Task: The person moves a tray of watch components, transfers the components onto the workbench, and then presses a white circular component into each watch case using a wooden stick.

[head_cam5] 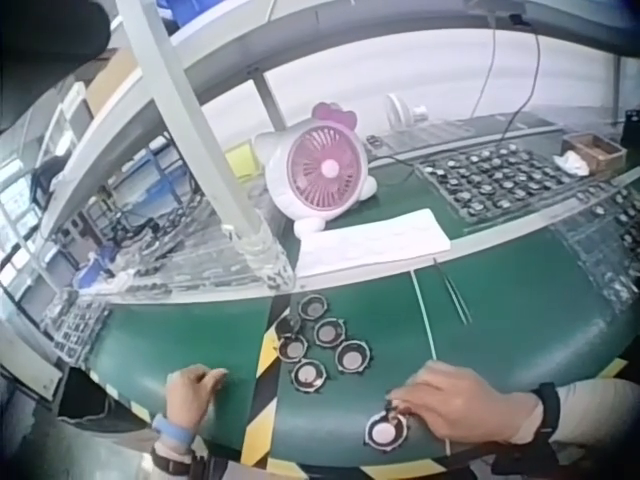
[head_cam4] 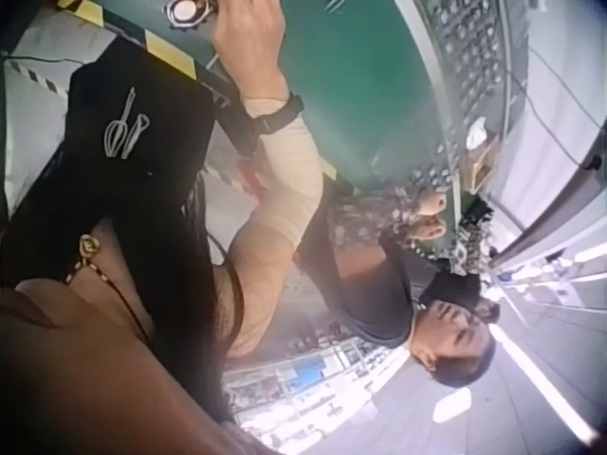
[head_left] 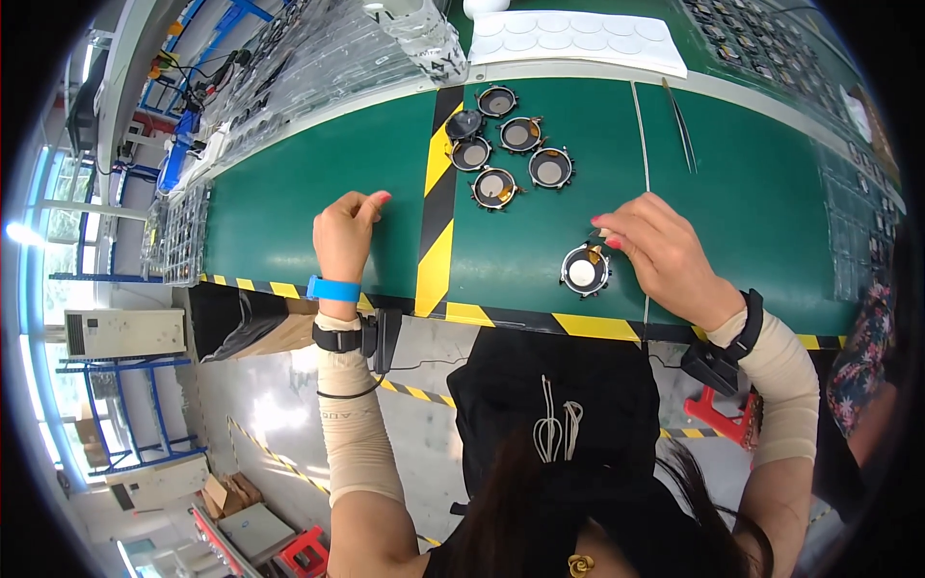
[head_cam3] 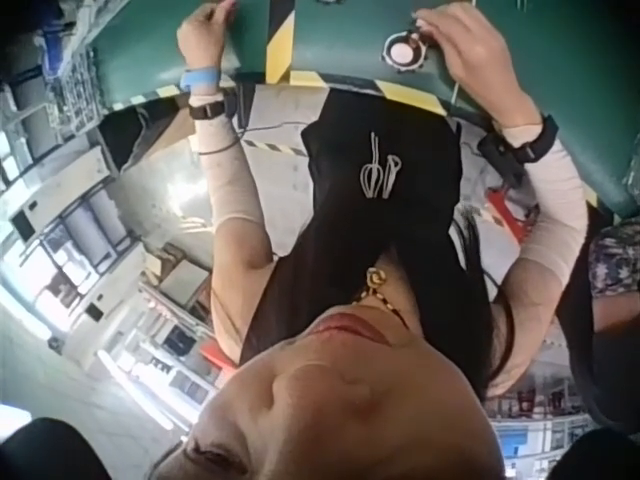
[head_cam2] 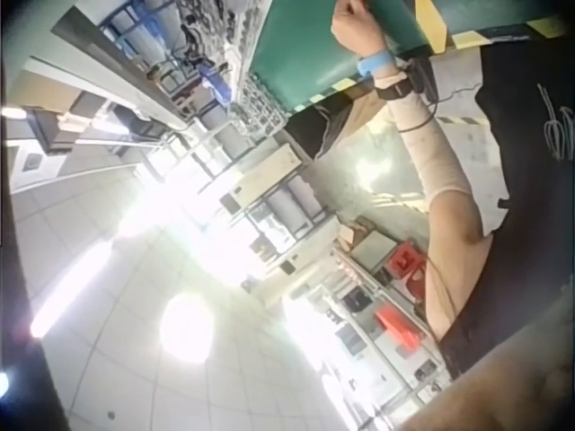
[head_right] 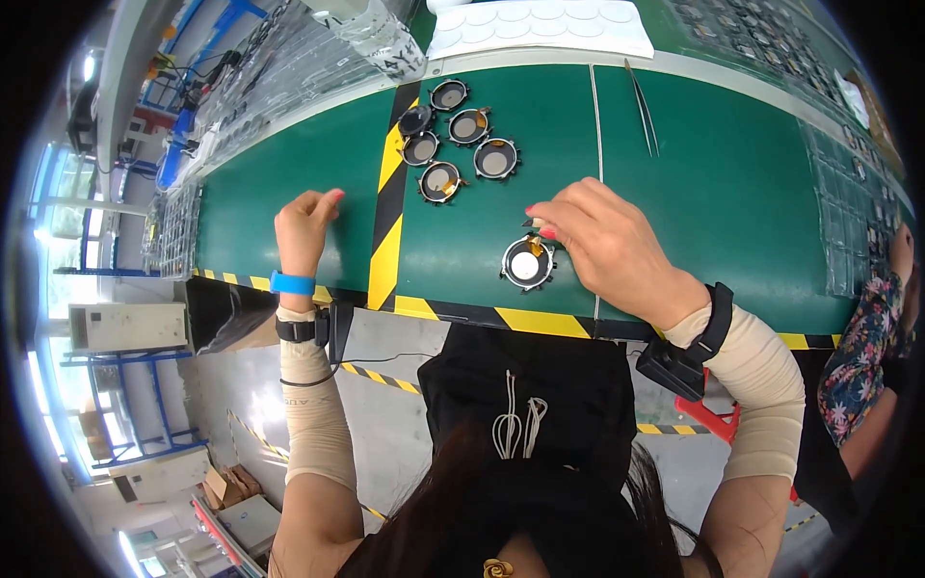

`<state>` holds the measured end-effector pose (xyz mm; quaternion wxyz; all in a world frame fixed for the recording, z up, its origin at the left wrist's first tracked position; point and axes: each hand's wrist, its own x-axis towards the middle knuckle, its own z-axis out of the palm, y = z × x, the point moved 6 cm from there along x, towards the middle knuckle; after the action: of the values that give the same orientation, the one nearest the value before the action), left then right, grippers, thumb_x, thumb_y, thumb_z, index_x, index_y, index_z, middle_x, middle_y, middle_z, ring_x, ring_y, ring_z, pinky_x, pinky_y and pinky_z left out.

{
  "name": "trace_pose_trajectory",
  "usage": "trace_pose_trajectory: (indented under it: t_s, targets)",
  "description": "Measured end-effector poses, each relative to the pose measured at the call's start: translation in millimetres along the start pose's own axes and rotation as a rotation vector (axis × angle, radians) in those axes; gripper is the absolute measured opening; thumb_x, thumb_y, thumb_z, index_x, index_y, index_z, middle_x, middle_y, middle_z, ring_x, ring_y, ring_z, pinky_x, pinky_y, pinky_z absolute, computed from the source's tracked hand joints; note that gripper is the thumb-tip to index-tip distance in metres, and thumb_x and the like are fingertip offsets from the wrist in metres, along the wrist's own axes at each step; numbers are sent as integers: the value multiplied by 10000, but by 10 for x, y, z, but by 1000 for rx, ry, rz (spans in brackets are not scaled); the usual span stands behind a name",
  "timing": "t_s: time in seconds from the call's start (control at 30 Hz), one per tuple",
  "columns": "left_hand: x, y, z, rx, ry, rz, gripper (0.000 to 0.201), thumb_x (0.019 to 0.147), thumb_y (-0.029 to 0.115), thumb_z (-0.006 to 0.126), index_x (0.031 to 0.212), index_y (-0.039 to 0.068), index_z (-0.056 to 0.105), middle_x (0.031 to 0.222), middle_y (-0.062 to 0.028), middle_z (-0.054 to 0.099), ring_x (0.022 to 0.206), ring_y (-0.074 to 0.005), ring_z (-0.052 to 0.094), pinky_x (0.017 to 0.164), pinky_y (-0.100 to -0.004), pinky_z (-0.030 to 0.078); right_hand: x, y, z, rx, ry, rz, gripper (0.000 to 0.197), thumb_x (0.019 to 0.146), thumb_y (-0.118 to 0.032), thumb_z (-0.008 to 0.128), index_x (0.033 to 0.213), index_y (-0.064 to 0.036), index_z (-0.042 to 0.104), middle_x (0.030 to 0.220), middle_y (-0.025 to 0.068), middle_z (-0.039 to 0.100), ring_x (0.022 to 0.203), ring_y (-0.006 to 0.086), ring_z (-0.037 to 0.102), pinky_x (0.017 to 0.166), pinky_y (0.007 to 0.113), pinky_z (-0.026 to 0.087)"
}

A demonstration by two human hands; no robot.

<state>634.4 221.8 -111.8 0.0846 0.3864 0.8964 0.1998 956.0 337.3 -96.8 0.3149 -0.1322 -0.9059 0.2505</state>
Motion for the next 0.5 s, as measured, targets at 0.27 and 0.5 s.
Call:
trace_pose_trajectory:
  t_s: [0.27, 0.5]
  targets:
    - [-350, 275, -68, 222, 548, 530, 112, 783, 121, 699, 868, 60, 658, 1159, -168, 564, 1066, -336, 536, 843, -390, 438, -17, 35, 106, 83, 19, -27, 147, 764, 25, 657, 908, 9, 631, 835, 100, 579, 764, 257, 565, 646, 345, 464]
    - [-1212, 1236, 783, -283, -24, 639, 852, 657, 123, 799, 1380, 38, 357, 1177, -116, 575, 1123, -307, 500, 1077, -522, 226, -30, 68, 296, 127, -51, -34, 105, 764, -41, 684, 851, -11, 632, 840, 75, 557, 762, 225, 564, 610, 324, 471]
